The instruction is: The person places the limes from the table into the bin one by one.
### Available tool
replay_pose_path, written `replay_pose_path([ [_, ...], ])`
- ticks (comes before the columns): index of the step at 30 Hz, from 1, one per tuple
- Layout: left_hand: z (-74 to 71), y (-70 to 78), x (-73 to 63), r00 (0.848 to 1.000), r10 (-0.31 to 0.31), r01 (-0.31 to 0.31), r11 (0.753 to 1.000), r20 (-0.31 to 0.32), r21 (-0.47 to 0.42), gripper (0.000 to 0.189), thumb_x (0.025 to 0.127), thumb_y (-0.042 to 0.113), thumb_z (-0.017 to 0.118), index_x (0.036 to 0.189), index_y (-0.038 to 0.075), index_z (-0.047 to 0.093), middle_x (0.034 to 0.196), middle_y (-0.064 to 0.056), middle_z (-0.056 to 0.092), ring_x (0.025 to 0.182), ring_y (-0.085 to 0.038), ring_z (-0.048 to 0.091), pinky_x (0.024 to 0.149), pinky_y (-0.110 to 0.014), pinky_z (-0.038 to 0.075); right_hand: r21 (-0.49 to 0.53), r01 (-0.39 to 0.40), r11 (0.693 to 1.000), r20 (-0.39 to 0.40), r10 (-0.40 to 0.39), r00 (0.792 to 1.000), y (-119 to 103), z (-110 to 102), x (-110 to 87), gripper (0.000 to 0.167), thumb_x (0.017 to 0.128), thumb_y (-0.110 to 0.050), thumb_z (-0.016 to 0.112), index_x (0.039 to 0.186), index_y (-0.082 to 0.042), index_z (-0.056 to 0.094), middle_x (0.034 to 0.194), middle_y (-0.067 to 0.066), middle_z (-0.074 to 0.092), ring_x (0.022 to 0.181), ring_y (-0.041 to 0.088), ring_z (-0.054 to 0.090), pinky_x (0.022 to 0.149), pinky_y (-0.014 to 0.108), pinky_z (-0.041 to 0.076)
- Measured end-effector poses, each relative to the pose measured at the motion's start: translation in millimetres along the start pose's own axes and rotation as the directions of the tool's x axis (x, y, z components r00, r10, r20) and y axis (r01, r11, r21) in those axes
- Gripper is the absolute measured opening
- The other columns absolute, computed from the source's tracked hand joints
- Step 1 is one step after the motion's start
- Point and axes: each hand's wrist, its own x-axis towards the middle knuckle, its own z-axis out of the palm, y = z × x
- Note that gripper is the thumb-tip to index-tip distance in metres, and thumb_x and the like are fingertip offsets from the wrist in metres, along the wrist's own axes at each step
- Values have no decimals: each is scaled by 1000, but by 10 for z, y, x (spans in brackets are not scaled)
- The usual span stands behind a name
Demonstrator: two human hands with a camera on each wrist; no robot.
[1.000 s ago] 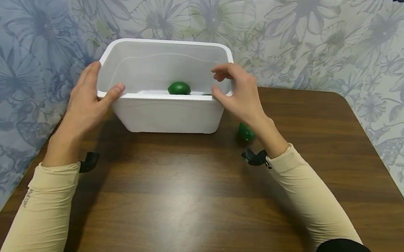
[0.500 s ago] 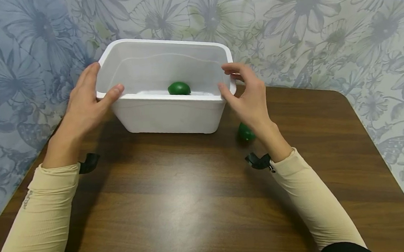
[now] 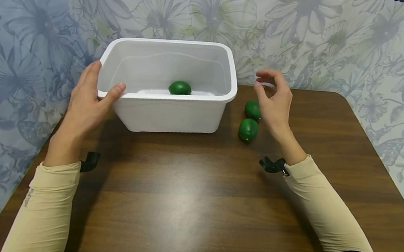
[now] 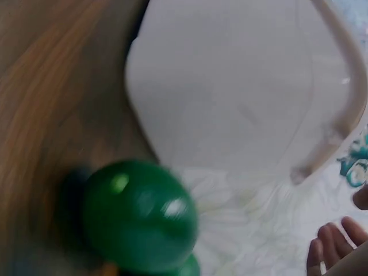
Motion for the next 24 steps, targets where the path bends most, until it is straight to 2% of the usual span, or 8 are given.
replay_pose_path([
  [4, -18, 8, -29, 1000, 3, -3, 1000, -5, -7, 82, 101, 50, 63, 169, 23, 25, 175, -5, 21, 155, -40, 30, 122, -68, 24, -164, -103, 981, 98, 121, 988, 266, -92, 4, 37, 100, -15, 68, 135, -5, 64, 135, 9, 67, 124, 24, 65, 108, 37, 52],
  [7, -20, 25, -26, 1000, 8, -8, 1000, -6, 4, 84, 101, 52, 62, 170, 22, 24, 175, -5, 20, 156, -40, 28, 123, -68, 23, -273, -162, 948, 157, 210, 965, 415, -163, -18, 48, 99, -22, 70, 142, -5, 58, 142, 13, 63, 132, 31, 62, 112, 43, 49],
  [10, -18, 47, -8, 1000, 17, -17, 1000, -5, 4, 85, 101, 53, 62, 170, 22, 24, 175, -6, 21, 156, -39, 28, 123, -68, 23, -336, -201, 920, 205, 279, 938, 534, -223, -44, 54, 99, -24, 69, 146, -1, 54, 149, 18, 59, 138, 37, 57, 115, 49, 46],
  [14, -12, 81, 20, 1000, 21, -21, 1000, -6, -1, 85, 100, 53, 62, 170, 22, 24, 175, -5, 21, 156, -38, 29, 123, -67, 23, -403, -212, 890, 264, 335, 905, 627, -283, -51, 57, 101, -26, 68, 148, 1, 52, 152, 22, 56, 141, 40, 53, 114, 55, 46],
  [20, 8, 86, 26, 1000, 22, -22, 1000, 5, 0, 85, 101, 54, 62, 170, 21, 23, 175, -3, 22, 156, -36, 29, 124, -66, 24, -480, -203, 854, 344, 396, 851, 684, -331, -39, 60, 102, -28, 68, 151, 1, 50, 150, 27, 56, 135, 45, 55, 112, 58, 46],
  [24, 1, 35, -13, 1000, 4, -4, 1000, 3, 10, 87, 101, 55, 61, 170, 20, 21, 176, -3, 19, 157, -36, 27, 124, -66, 22, -490, -174, 854, 402, 399, 824, 730, -304, -30, 60, 102, -30, 69, 151, 0, 51, 149, 26, 57, 132, 46, 58, 111, 59, 46],
])
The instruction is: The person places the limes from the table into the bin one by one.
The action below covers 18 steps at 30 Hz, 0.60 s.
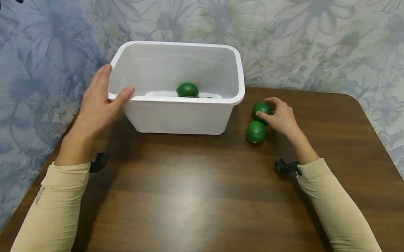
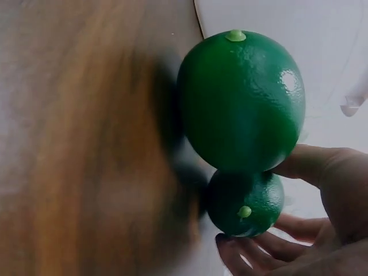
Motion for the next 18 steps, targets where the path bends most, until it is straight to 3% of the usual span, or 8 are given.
replay_pose_path([
  [7, 27, -53, -22, 1000, -8, 8, 1000, -1, 9, 88, 101, 56, 61, 170, 20, 20, 176, -4, 19, 157, -39, 27, 123, -68, 23, -20, 24, 1000, 31, -23, 999, 69, 30, -11, 59, 101, -33, 71, 149, -3, 56, 145, 26, 61, 124, 46, 66, 103, 58, 53],
  [18, 21, -70, 24, 1000, 12, -12, 1000, -15, 6, 87, 101, 55, 60, 170, 19, 21, 176, -6, 19, 156, -39, 28, 124, -67, 22, -45, 9, 999, 9, -8, 1000, 73, -24, -11, 59, 98, -41, 73, 142, -4, 62, 135, 27, 68, 124, 45, 61, 105, 62, 49],
])
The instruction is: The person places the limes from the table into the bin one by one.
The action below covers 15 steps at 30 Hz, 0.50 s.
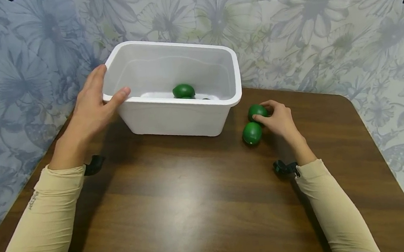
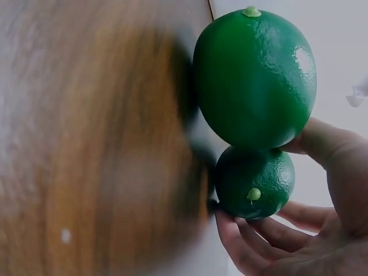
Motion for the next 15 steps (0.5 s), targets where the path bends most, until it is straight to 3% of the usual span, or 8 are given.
replay_pose_path([
  [5, -13, 18, -3, 1000, 8, -8, 1000, -14, 3, 86, 101, 55, 60, 170, 19, 23, 175, -7, 22, 155, -40, 30, 123, -67, 24, 47, -41, 998, -57, 44, 997, -52, -7, -33, 58, 97, -40, 72, 141, -3, 61, 136, 25, 68, 127, 45, 59, 105, 60, 49],
  [10, -14, 32, 7, 1000, 5, -5, 1000, -14, 10, 87, 100, 56, 60, 170, 17, 24, 175, -8, 22, 156, -39, 29, 125, -65, 23, 80, -23, 997, -131, 33, 991, -142, -37, -70, 57, 98, -38, 73, 141, -3, 61, 136, 24, 68, 127, 40, 63, 103, 55, 52],
  [15, -8, 20, -18, 1000, -9, 9, 1000, -20, 8, 87, 100, 57, 60, 169, 18, 24, 175, -8, 21, 157, -39, 28, 126, -64, 22, 113, 33, 993, -222, -7, 975, -268, -83, -84, 52, 97, -39, 75, 138, -8, 66, 130, 18, 71, 120, 30, 68, 94, 38, 57],
])
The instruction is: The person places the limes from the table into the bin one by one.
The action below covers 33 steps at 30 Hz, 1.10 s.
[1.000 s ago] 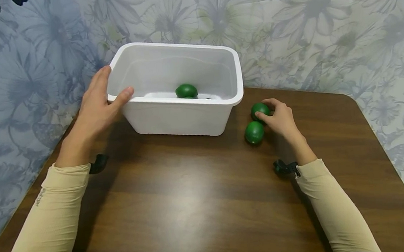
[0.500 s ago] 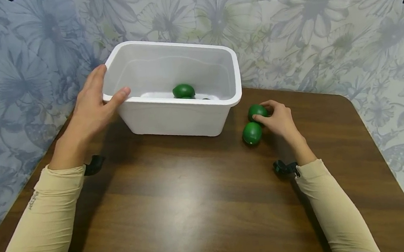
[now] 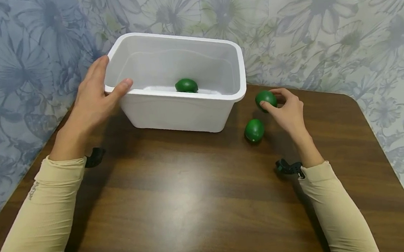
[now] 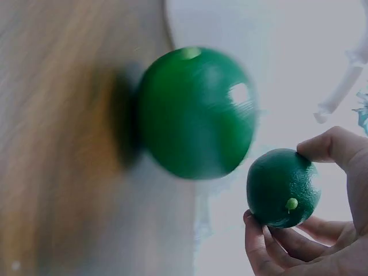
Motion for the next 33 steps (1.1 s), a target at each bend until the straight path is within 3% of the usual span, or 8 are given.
replay_pose_path([
  [3, 17, 16, 13, 1000, 1, -1, 1000, -1, -3, 87, 100, 57, 60, 169, 18, 25, 175, -7, 21, 157, -38, 27, 126, -64, 21, 44, 31, 999, -47, -29, 998, -97, -55, -8, 52, 96, -40, 75, 138, -9, 67, 127, 16, 72, 114, 24, 69, 87, 23, 54],
  [6, 21, 20, 13, 1000, 2, -2, 1000, 0, -7, 88, 100, 57, 60, 169, 18, 24, 175, -7, 21, 158, -37, 26, 127, -63, 20, 90, 66, 994, -83, -59, 995, -234, -107, -17, 53, 95, -40, 76, 138, -10, 67, 124, 15, 73, 106, 17, 69, 82, 16, 51],
  [13, 16, 12, 7, 1000, 0, 0, 1000, 4, 3, 87, 100, 56, 59, 169, 18, 24, 175, -7, 20, 158, -38, 26, 127, -63, 20, 183, 151, 971, -142, -126, 982, -530, -184, 6, 49, 93, -37, 80, 133, -11, 67, 120, 9, 72, 102, 5, 66, 84, 20, 51],
  [18, 19, 23, -6, 1000, -2, 2, 1000, 4, -2, 88, 100, 56, 59, 170, 17, 24, 176, -7, 20, 158, -38, 25, 127, -63, 19, 222, 190, 956, -173, -153, 973, -699, -221, -11, 48, 91, -32, 81, 132, -11, 68, 121, 6, 72, 104, 7, 67, 82, 21, 52],
  [23, 24, 25, -3, 1000, -3, 3, 1000, 9, -3, 88, 100, 57, 59, 170, 16, 23, 176, -8, 19, 159, -38, 24, 127, -63, 19, 282, 224, 933, -179, -178, 968, -977, -226, -85, 46, 92, -22, 79, 131, -2, 67, 122, 12, 71, 105, 11, 67, 81, 22, 53],
  [27, 20, 20, -5, 1000, -8, 8, 1000, 9, -1, 89, 100, 57, 59, 170, 15, 21, 176, -9, 18, 159, -38, 23, 128, -62, 17, 316, 267, 910, -169, -223, 960, -1209, -201, -129, 45, 92, -16, 78, 132, 2, 66, 126, 15, 69, 108, 15, 68, 87, 23, 55],
  [33, 12, 37, -21, 1000, -6, 6, 1000, 2, 0, 88, 100, 56, 59, 170, 15, 22, 176, -9, 19, 159, -38, 23, 128, -62, 17, 346, 321, 882, -150, -286, 947, -1344, -90, -90, 44, 92, -14, 77, 130, 4, 66, 124, 18, 70, 106, 15, 70, 94, 28, 58],
])
